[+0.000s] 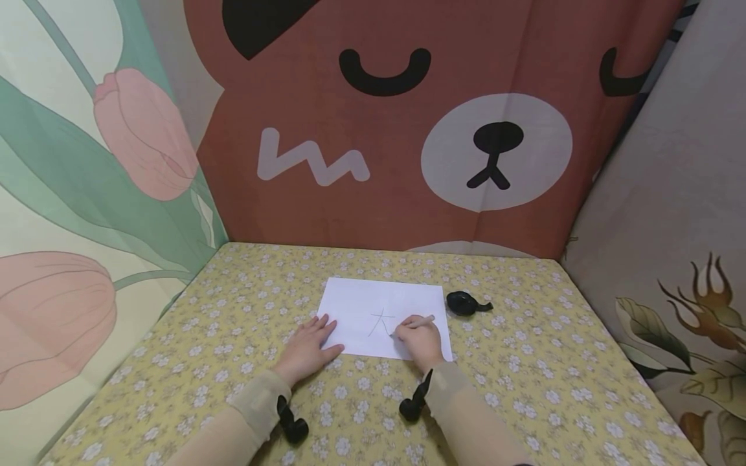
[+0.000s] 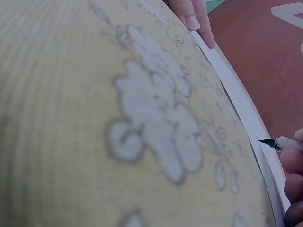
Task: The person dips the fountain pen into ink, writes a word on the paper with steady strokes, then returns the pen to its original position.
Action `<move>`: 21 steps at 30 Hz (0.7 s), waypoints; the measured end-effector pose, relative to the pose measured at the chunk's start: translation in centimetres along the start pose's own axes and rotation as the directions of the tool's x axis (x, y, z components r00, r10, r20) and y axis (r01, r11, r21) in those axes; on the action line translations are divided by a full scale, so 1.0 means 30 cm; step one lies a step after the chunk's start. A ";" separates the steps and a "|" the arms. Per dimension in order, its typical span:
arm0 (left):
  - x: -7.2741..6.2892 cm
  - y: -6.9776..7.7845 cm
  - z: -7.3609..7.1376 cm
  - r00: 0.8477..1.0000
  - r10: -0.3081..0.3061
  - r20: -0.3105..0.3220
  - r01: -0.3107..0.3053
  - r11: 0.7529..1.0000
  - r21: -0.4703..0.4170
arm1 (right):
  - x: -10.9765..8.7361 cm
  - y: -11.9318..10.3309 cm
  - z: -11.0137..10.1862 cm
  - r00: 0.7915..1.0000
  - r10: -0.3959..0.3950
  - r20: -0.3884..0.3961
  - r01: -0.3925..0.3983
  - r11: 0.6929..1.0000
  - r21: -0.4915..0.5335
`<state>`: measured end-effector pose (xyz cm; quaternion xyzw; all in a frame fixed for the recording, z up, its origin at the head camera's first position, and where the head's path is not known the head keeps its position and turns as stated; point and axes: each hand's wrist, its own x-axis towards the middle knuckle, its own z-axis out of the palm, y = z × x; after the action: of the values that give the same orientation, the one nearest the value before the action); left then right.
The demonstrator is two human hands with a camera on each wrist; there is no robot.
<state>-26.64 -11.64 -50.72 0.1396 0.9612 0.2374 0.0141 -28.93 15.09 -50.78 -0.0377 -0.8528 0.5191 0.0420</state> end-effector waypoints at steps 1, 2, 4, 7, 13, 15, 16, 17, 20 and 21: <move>0.000 0.000 0.000 1.000 0.000 0.000 0.000 1.000 -0.001 | -0.001 0.000 -0.001 1.000 0.002 0.000 -0.002 1.000 0.004; 0.000 0.000 0.001 1.000 -0.001 0.000 0.001 1.000 0.000 | -0.001 0.000 -0.001 1.000 0.005 0.000 -0.005 1.000 0.006; 0.000 0.000 0.001 1.000 -0.003 0.001 0.003 1.000 0.001 | 0.000 0.001 -0.001 1.000 0.010 -0.001 -0.010 1.000 0.009; 0.001 0.000 0.001 1.000 -0.004 0.002 0.004 1.000 0.003 | 0.001 0.002 -0.001 1.000 0.014 -0.008 -0.014 1.000 0.000; 0.001 0.001 -0.001 1.000 -0.003 0.003 0.003 1.000 0.002 | 0.001 -0.001 -0.001 0.999 0.026 -0.024 -0.026 1.000 0.004; 0.000 0.001 -0.001 1.000 -0.001 0.003 0.001 1.000 -0.001 | 0.001 0.000 -0.001 0.999 0.030 -0.026 -0.029 0.999 0.015; 0.000 0.001 -0.001 1.000 -0.001 0.002 0.001 1.000 -0.003 | 0.001 0.001 -0.001 0.999 0.031 -0.026 -0.030 0.999 0.020; -0.001 0.001 -0.002 1.000 -0.001 0.003 0.001 1.000 -0.004 | 0.001 0.001 -0.001 0.999 0.031 -0.026 -0.031 0.999 0.026; -0.001 0.000 -0.001 1.000 0.002 0.002 -0.002 1.000 -0.007 | -0.001 0.002 -0.003 0.999 0.030 -0.025 -0.029 0.999 0.035; -0.001 0.000 -0.001 1.000 0.002 0.002 -0.002 1.000 -0.007 | -0.001 0.003 -0.003 0.999 0.029 -0.026 -0.028 0.999 0.038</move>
<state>-26.60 -11.66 -50.70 0.1406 0.9602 0.2407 0.0154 -28.89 15.20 -50.81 -0.0559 -0.8417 0.5350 0.0464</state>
